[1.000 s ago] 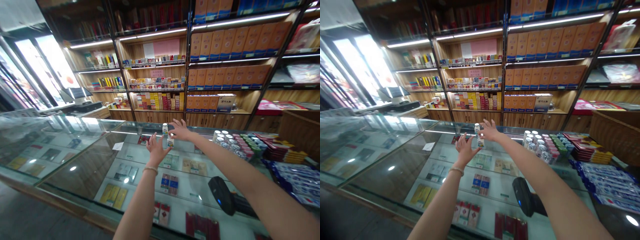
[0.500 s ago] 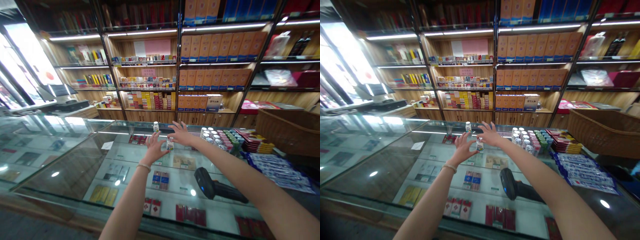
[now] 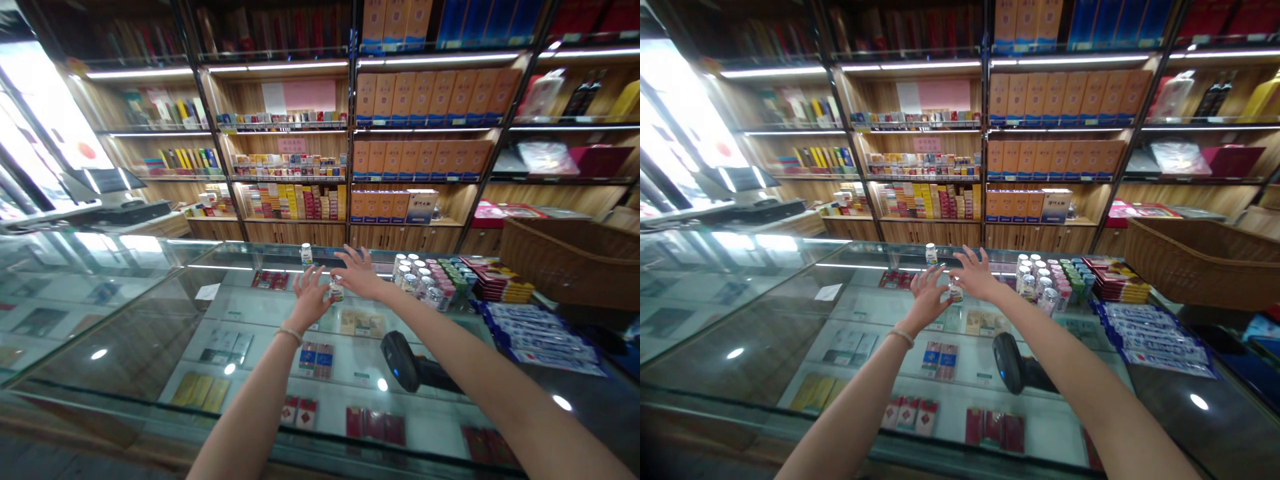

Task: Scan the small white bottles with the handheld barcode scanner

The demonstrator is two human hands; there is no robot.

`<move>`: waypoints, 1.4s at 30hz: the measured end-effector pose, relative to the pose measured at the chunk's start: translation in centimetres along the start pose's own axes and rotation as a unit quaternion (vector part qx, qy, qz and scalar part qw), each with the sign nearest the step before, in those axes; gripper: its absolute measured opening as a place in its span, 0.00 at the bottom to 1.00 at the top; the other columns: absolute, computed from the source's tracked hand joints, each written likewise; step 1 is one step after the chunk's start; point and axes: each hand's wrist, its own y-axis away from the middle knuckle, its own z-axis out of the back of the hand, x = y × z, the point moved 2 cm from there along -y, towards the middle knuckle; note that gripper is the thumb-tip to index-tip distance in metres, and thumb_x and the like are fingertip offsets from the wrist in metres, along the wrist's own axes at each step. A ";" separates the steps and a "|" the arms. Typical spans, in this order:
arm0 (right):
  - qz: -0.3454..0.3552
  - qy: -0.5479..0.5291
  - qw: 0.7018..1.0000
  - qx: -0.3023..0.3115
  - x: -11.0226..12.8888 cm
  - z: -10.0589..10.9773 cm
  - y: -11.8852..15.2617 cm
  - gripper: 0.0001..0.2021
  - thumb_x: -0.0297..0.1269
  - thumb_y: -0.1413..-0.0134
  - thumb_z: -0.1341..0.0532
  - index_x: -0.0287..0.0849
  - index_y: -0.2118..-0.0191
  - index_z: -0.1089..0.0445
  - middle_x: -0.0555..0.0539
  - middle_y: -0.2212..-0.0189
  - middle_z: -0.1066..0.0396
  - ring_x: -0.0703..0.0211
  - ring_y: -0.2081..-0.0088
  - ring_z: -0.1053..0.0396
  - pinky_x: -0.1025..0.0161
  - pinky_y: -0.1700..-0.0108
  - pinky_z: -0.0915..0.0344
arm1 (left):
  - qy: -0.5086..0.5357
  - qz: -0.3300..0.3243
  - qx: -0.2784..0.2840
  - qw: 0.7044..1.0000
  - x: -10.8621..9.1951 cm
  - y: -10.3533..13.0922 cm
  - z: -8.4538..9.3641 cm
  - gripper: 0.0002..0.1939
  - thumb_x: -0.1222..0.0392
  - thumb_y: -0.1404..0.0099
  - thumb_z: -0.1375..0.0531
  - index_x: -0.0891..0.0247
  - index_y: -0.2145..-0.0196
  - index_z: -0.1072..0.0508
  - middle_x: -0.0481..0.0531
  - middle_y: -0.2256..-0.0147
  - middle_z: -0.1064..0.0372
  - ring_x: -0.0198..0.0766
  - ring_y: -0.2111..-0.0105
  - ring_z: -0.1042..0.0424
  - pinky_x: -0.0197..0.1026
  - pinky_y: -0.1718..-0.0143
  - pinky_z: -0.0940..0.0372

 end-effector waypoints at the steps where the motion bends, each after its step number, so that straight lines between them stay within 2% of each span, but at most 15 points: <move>1: -0.001 -0.001 1.000 -0.003 0.0 0.2 0.2 0.14 0.39 0.36 0.37 0.57 0.47 0.25 0.45 0.30 0.46 0.40 0.26 0.61 0.28 0.32 0.64 | 0.004 -0.005 -0.001 1.000 -0.2 0.0 0.1 0.06 0.55 0.40 0.32 0.55 0.64 0.19 0.55 0.32 0.42 0.59 0.30 0.51 0.71 0.32 0.63; 6: -0.022 -0.002 0.999 -0.036 -0.9 2.4 1.7 0.12 0.38 0.35 0.39 0.55 0.48 0.24 0.44 0.30 0.46 0.40 0.27 0.60 0.29 0.32 0.62 | 0.025 -0.001 -0.013 1.000 -2.2 -0.4 1.0 0.06 0.52 0.40 0.33 0.54 0.65 0.17 0.54 0.32 0.42 0.60 0.30 0.51 0.70 0.32 0.62; 11: -0.063 -0.004 0.991 -0.120 -2.1 4.8 4.1 0.13 0.40 0.34 0.41 0.52 0.47 0.26 0.43 0.31 0.44 0.44 0.27 0.57 0.34 0.31 0.62 | 0.053 0.025 -0.026 0.998 -5.0 -1.4 2.4 0.06 0.52 0.41 0.31 0.52 0.66 0.17 0.53 0.33 0.39 0.60 0.31 0.50 0.69 0.32 0.59; 14: -0.081 -0.004 0.985 -0.152 -2.9 5.6 6.2 0.14 0.42 0.34 0.43 0.50 0.46 0.27 0.42 0.30 0.44 0.45 0.28 0.56 0.38 0.31 0.61 | 0.049 0.007 -0.030 0.998 -6.5 -2.2 3.1 0.06 0.52 0.41 0.31 0.51 0.66 0.17 0.51 0.33 0.39 0.60 0.31 0.50 0.70 0.33 0.60; 17: -0.090 0.002 0.984 -0.153 -3.8 5.7 8.6 0.20 0.45 0.35 0.41 0.50 0.40 0.32 0.42 0.29 0.46 0.44 0.28 0.57 0.39 0.30 0.62 | 0.048 -0.007 -0.035 0.998 -7.9 -3.2 3.5 0.07 0.50 0.41 0.31 0.51 0.66 0.17 0.51 0.34 0.38 0.59 0.31 0.50 0.70 0.33 0.60; 22: -0.099 0.039 0.985 -0.134 -5.2 4.9 11.8 0.41 0.53 0.44 0.35 0.46 0.29 0.48 0.37 0.28 0.52 0.39 0.27 0.62 0.36 0.30 0.69 | 0.069 0.000 -0.041 0.997 -10.4 -4.4 3.3 0.08 0.48 0.43 0.30 0.52 0.68 0.17 0.52 0.35 0.37 0.61 0.32 0.50 0.71 0.33 0.60; 26: -0.112 0.055 0.982 -0.144 -5.9 4.2 13.5 0.41 0.54 0.46 0.34 0.45 0.30 0.46 0.37 0.28 0.52 0.39 0.27 0.62 0.36 0.30 0.70 | 0.076 -0.018 -0.032 0.996 -12.1 -4.0 2.3 0.08 0.49 0.44 0.29 0.53 0.70 0.17 0.51 0.34 0.38 0.62 0.32 0.51 0.72 0.33 0.62; 32: -0.074 0.065 0.984 -0.147 -5.7 4.1 14.9 0.37 0.54 0.43 0.37 0.40 0.33 0.43 0.34 0.28 0.51 0.38 0.27 0.61 0.37 0.29 0.73 | 0.088 -0.016 -0.009 0.996 -12.9 -2.4 1.0 0.07 0.50 0.42 0.30 0.52 0.67 0.18 0.50 0.34 0.39 0.61 0.31 0.50 0.71 0.32 0.61; 37: -0.088 0.072 0.976 -0.184 -5.7 4.5 15.5 0.37 0.57 0.43 0.39 0.41 0.34 0.42 0.33 0.28 0.53 0.37 0.27 0.63 0.37 0.29 0.70 | 0.137 -0.010 0.002 0.990 -12.7 -1.9 0.8 0.11 0.48 0.37 0.34 0.53 0.59 0.18 0.51 0.32 0.42 0.57 0.31 0.51 0.67 0.31 0.57; 42: -0.111 0.056 0.974 -0.190 -5.8 5.2 15.5 0.39 0.60 0.46 0.37 0.42 0.35 0.40 0.33 0.27 0.58 0.33 0.27 0.67 0.36 0.30 0.69 | 0.152 -0.023 -0.012 0.988 -12.8 -1.8 1.0 0.11 0.49 0.36 0.35 0.53 0.59 0.19 0.50 0.32 0.41 0.56 0.30 0.52 0.66 0.31 0.57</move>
